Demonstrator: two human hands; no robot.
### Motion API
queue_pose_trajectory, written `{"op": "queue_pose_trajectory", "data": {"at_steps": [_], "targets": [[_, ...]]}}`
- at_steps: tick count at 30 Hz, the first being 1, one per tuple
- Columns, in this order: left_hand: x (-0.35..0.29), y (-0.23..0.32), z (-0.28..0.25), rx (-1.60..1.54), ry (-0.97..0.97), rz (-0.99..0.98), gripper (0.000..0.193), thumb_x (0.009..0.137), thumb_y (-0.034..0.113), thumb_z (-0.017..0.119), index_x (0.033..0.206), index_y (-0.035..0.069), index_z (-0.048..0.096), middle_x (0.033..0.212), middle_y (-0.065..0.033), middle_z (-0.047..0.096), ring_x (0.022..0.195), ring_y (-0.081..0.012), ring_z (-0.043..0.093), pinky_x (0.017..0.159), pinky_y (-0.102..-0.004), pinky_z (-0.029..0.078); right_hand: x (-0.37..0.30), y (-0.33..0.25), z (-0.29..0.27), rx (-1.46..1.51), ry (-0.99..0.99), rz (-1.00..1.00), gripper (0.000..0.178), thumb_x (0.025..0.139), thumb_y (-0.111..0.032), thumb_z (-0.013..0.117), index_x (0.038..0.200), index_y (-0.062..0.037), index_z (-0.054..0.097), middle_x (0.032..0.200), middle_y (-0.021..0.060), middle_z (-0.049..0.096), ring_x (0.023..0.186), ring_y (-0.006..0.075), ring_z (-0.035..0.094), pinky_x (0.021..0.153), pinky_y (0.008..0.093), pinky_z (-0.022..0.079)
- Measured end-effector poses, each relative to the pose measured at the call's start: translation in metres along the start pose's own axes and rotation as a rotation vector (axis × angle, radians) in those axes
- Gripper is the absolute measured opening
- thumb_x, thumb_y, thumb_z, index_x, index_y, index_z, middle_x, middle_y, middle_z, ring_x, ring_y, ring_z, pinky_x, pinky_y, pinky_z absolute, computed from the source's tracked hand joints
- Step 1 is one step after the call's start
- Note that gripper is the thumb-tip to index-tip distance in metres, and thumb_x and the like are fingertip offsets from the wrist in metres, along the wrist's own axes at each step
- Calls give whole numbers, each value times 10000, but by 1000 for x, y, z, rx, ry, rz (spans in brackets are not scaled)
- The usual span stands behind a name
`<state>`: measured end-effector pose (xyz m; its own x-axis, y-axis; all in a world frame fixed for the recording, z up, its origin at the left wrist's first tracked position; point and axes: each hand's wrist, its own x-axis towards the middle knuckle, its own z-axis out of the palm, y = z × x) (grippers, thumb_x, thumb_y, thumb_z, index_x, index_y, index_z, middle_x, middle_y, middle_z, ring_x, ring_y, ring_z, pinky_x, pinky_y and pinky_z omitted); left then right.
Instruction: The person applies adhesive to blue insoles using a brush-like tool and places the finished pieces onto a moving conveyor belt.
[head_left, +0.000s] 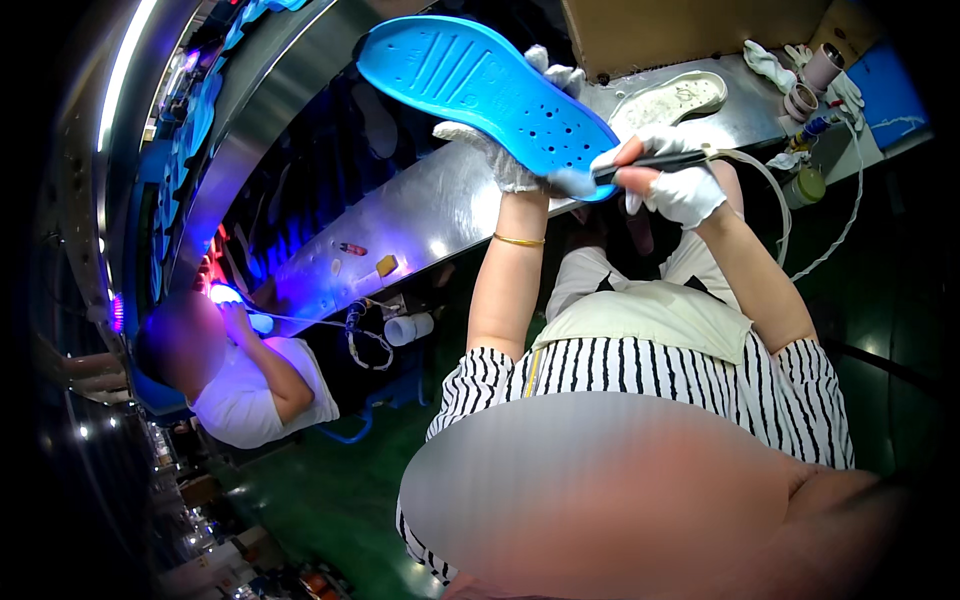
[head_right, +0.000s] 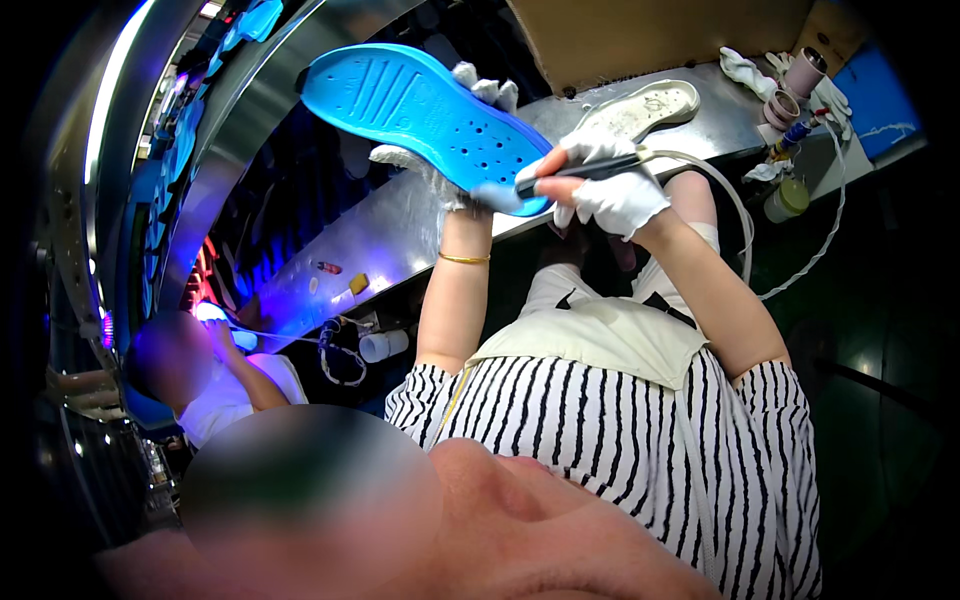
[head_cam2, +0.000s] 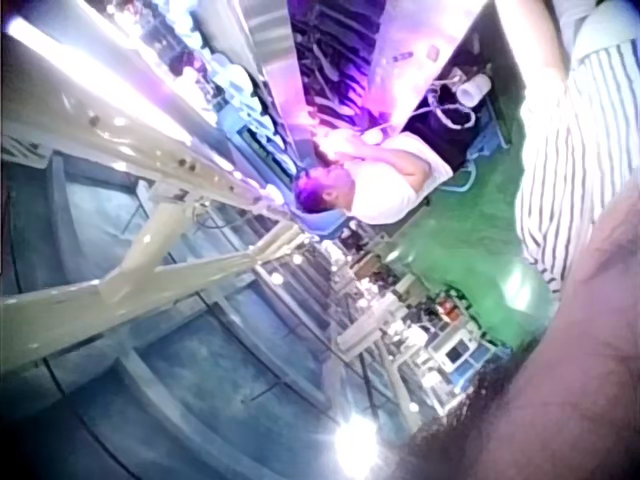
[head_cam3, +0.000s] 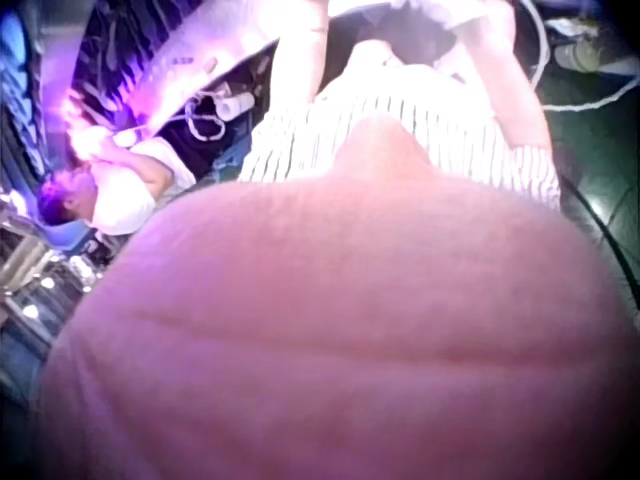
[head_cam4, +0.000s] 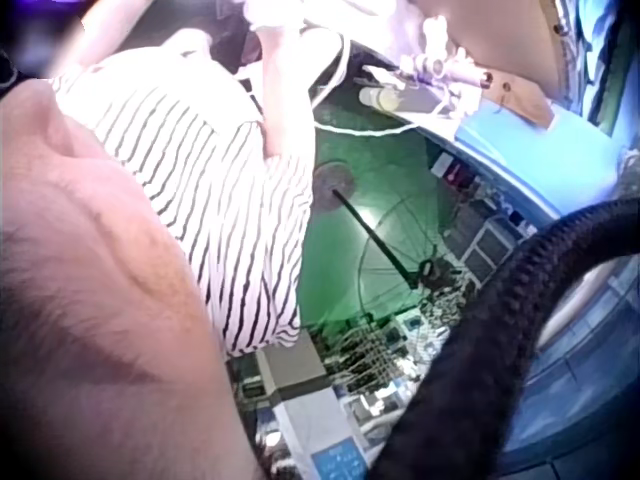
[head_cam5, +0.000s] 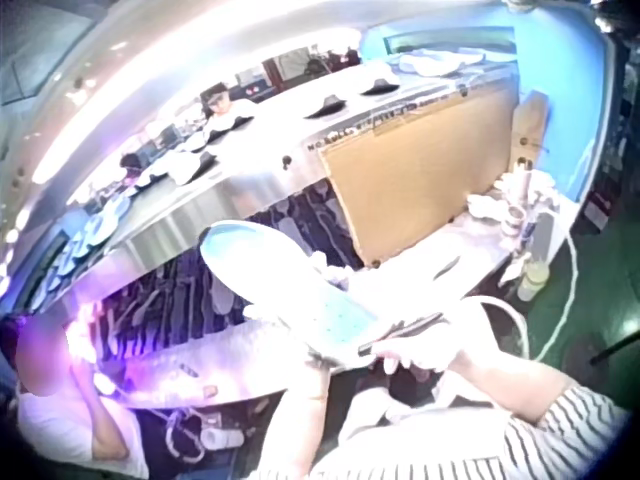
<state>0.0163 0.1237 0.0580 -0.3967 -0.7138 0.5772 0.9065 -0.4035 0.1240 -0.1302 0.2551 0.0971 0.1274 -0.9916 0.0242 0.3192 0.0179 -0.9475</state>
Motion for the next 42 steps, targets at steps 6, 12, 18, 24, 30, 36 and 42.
{"op": "queue_pose_trajectory", "data": {"at_steps": [6,12,18,24,30,36,42], "targets": [[10,18,1,277,-109,0,1198,590,904,441,1438,64,333,1355,-264,466,1154,-413,558,963,-557,474,-4,8,-3,-201,36,-175,81,826,-14,690,873,-23,625,874,55,663,723,86,610,641,225,495],[23,19,6,324,-238,-166,1279,528,939,423,1431,39,326,1327,-275,485,1142,-407,572,943,-526,490,0,6,-19,-68,30,-188,101,860,-50,664,942,-51,605,926,53,643,778,100,608,668,232,491],[19,18,6,906,-71,-337,1260,540,940,418,1403,23,373,1275,-253,543,1039,-320,644,859,-430,564,12,-1,-35,-450,-175,77,156,780,-27,705,923,-39,646,870,38,655,786,125,607,736,253,505],[18,18,-3,993,132,-569,1122,618,851,520,1367,20,436,1217,-207,590,1029,-298,647,857,-417,568,20,-12,-36,-443,-194,197,161,694,31,698,836,-37,665,950,72,658,883,174,611,813,277,501],[29,15,0,1017,359,-746,822,821,698,538,1317,43,506,1115,-149,637,926,-221,655,817,-354,563,19,-9,-30,-644,-279,-93,101,724,31,658,800,-33,643,912,54,653,872,150,602,799,277,491],[32,10,5,1068,547,-751,776,847,663,545,1331,56,513,1152,-132,632,950,-212,633,849,-338,533,30,-9,-35,-529,-214,-18,120,685,36,646,778,-32,613,863,48,627,788,121,569,700,255,477],[36,16,4,1118,588,-752,762,867,634,545,1346,43,502,1224,-144,602,1018,-225,612,905,-355,507,33,-4,-43,-797,-299,19,69,729,-8,640,779,-55,632,870,58,641,816,142,595,725,278,482]]}}
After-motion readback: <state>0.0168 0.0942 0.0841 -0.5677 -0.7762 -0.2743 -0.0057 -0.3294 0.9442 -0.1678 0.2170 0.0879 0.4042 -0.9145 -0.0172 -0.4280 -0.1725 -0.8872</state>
